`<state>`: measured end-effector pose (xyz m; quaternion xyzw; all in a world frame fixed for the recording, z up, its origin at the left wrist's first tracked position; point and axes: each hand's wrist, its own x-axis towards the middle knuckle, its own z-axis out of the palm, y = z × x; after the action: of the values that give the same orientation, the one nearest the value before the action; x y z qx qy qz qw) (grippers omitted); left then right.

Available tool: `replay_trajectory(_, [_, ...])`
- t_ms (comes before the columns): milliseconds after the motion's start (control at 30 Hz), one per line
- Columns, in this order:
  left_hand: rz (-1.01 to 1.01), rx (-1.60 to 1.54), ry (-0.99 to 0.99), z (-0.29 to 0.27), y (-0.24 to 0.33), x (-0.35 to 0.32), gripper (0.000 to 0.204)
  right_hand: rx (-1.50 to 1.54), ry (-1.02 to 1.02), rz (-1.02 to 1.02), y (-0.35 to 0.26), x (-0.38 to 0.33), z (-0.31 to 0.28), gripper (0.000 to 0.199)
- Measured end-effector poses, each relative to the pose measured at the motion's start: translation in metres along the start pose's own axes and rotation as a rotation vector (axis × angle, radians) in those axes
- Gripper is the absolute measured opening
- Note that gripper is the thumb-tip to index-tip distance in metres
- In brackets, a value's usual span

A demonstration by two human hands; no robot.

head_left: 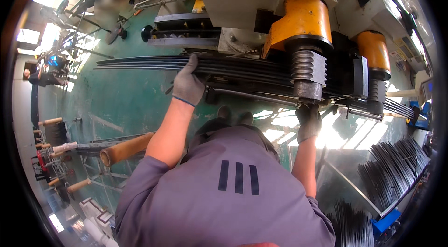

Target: The person repeatedly picks up bundles of long metal rods from a floor rack and feeds them into a large industrial machine with yellow components. The person aligns the rods into the machine's intake mechanism, operates a lever to secure them, and then removes the processed rods to place them on a nearby rack.

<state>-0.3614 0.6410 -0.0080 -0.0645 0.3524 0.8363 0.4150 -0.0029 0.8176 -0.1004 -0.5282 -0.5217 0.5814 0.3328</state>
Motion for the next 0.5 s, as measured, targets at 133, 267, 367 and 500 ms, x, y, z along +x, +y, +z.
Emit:
replay_trajectory(133, [-0.132,-0.117,-0.148,-0.007,0.012,-0.008,0.04,-0.39,-0.101,-0.259,0.005,-0.005,0.012,0.041])
replay_trajectory(267, [0.012,-0.187,-0.168,-0.037,0.055,-0.014,0.046,-1.622,-0.36,-0.42,0.008,-0.004,0.028,0.021])
replay_trajectory(367, [0.176,-0.19,-0.064,-0.07,0.108,-0.008,0.044,-0.966,-0.232,-0.231,0.115,0.003,-0.017,0.021])
replay_trajectory(500, [0.324,-0.247,0.006,-0.167,0.207,0.031,0.042,-2.434,-1.131,-0.656,0.079,-0.033,0.025,0.027])
